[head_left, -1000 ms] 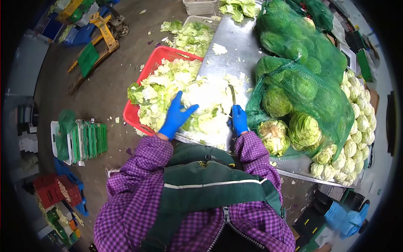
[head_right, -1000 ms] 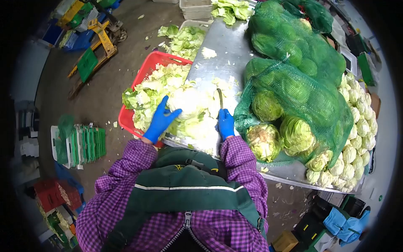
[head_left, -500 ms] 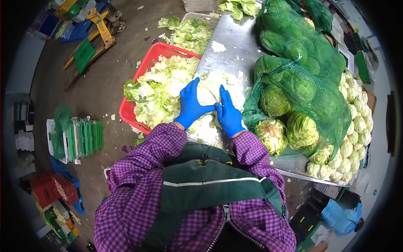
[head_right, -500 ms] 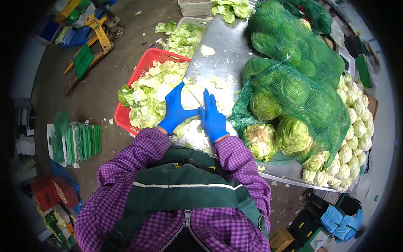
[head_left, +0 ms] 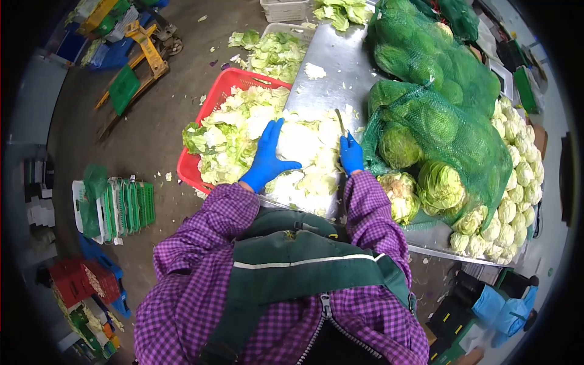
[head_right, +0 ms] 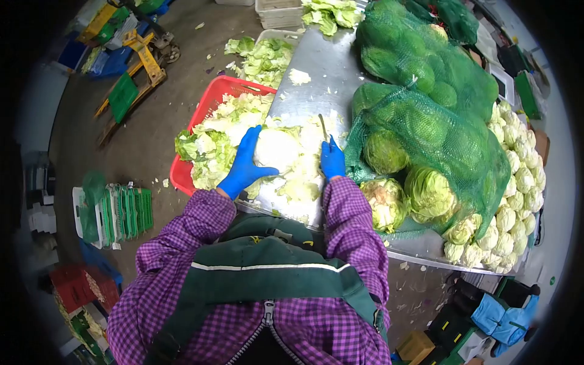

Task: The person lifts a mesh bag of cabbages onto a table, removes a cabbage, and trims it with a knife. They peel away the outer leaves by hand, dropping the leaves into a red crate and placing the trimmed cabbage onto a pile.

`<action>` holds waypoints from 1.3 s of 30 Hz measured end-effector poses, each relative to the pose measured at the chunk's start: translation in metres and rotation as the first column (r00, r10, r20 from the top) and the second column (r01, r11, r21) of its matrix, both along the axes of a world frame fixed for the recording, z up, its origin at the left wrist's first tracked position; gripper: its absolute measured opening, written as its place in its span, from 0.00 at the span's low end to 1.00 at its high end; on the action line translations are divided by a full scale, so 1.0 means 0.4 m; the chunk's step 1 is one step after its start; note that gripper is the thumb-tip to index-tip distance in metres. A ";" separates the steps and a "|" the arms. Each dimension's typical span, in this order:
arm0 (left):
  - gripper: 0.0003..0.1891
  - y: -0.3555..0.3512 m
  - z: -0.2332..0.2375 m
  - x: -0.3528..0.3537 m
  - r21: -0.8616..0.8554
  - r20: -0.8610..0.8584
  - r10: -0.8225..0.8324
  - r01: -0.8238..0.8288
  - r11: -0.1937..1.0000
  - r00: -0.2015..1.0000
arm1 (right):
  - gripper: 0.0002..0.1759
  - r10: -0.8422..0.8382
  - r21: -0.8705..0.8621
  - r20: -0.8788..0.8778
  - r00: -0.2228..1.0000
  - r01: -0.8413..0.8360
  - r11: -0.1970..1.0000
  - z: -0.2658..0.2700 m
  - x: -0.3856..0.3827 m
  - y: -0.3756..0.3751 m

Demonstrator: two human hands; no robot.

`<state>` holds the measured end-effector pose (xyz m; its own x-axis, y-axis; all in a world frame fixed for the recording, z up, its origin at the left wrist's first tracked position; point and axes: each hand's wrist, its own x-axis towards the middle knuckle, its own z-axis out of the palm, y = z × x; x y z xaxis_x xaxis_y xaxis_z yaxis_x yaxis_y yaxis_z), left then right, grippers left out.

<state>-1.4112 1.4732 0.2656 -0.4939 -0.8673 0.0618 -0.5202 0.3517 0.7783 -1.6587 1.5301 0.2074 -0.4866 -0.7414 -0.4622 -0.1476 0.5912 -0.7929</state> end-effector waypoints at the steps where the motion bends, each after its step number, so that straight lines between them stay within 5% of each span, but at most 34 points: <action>1: 0.62 0.010 -0.020 0.006 -0.001 0.002 0.005 -0.005 1.000 1.000 | 0.28 0.050 -0.138 -0.319 0.946 -0.099 0.985 -0.068 -0.027 0.019; 2: 0.62 0.019 -0.054 0.009 0.107 -0.081 0.109 -0.100 0.989 0.991 | 0.30 0.116 0.041 -0.339 0.934 -0.109 0.993 0.003 -0.022 0.031; 3: 0.62 0.034 -0.076 0.010 0.231 -0.150 0.219 -0.181 0.956 0.964 | 0.31 0.120 0.010 -0.424 0.898 -0.128 0.992 0.054 -0.007 0.046; 6: 0.62 0.034 -0.033 -0.010 0.217 -0.035 0.278 -0.264 0.940 0.960 | 0.32 0.186 -0.121 -0.485 0.855 -0.276 0.954 0.179 0.045 0.078; 8: 0.61 0.032 -0.025 -0.023 0.180 -0.060 0.226 -0.212 0.960 0.972 | 0.33 0.354 -0.196 -0.380 0.855 -0.448 0.872 0.241 0.078 0.083; 10: 0.61 0.030 -0.018 -0.032 0.146 -0.082 0.165 -0.152 0.978 0.983 | 0.33 0.410 -0.280 -0.477 0.777 -0.577 0.767 0.232 0.102 0.079; 14: 0.61 0.026 -0.016 -0.044 -0.012 -0.002 0.058 -0.058 0.998 0.998 | 0.33 0.486 -0.119 -0.558 0.673 -0.644 0.756 0.205 0.122 0.057; 16: 0.61 0.028 -0.021 -0.050 -0.078 0.033 0.043 -0.040 0.996 0.999 | 0.32 0.487 -0.088 -0.574 0.658 -0.641 0.762 0.203 0.135 0.042; 18: 0.60 0.033 -0.017 -0.056 -0.067 -0.015 0.052 -0.053 0.996 0.999 | 0.27 0.316 -0.219 -0.506 0.803 -0.474 0.853 0.203 0.152 0.025; 20: 0.60 0.047 -0.006 -0.055 -0.084 0.010 0.015 -0.015 0.996 1.000 | 0.25 0.197 -0.147 -0.461 0.865 -0.293 0.945 0.204 0.127 -0.028; 25: 0.59 0.028 0.002 -0.004 -0.034 -0.036 -0.145 0.143 0.989 0.989 | 0.25 0.062 -0.236 -0.303 0.951 -0.138 0.962 0.001 0.039 -0.042; 27: 0.55 0.033 0.021 0.010 0.020 0.011 -0.102 0.102 0.995 0.995 | 0.26 -0.063 -0.206 -0.111 0.992 0.040 0.978 -0.023 0.049 -0.019; 32: 0.47 0.036 -0.008 -0.077 0.020 0.081 0.114 -0.116 0.993 0.990 | 0.24 -0.116 -0.160 -0.073 0.991 0.103 0.982 0.049 0.035 0.023; 34: 0.46 0.026 -0.015 -0.098 0.046 0.036 0.195 -0.197 0.979 0.980 | 0.24 -0.122 -0.272 -0.029 0.992 0.110 0.956 0.102 0.037 0.037; 36: 0.44 0.026 -0.009 -0.072 0.012 0.028 0.166 -0.166 0.986 0.986 | 0.24 -0.085 -0.232 -0.147 0.985 0.049 0.971 0.024 -0.029 0.060; 38: 0.43 0.018 0.006 -0.025 0.051 0.068 0.093 -0.097 0.994 0.993 | 0.24 -0.030 0.007 -0.474 0.880 0.037 0.999 0.026 -0.071 0.080; 39: 0.42 0.019 0.010 -0.007 0.052 0.076 0.078 -0.083 0.995 0.994 | 0.28 -0.011 -0.131 -0.425 0.905 -0.049 0.990 0.033 -0.076 0.098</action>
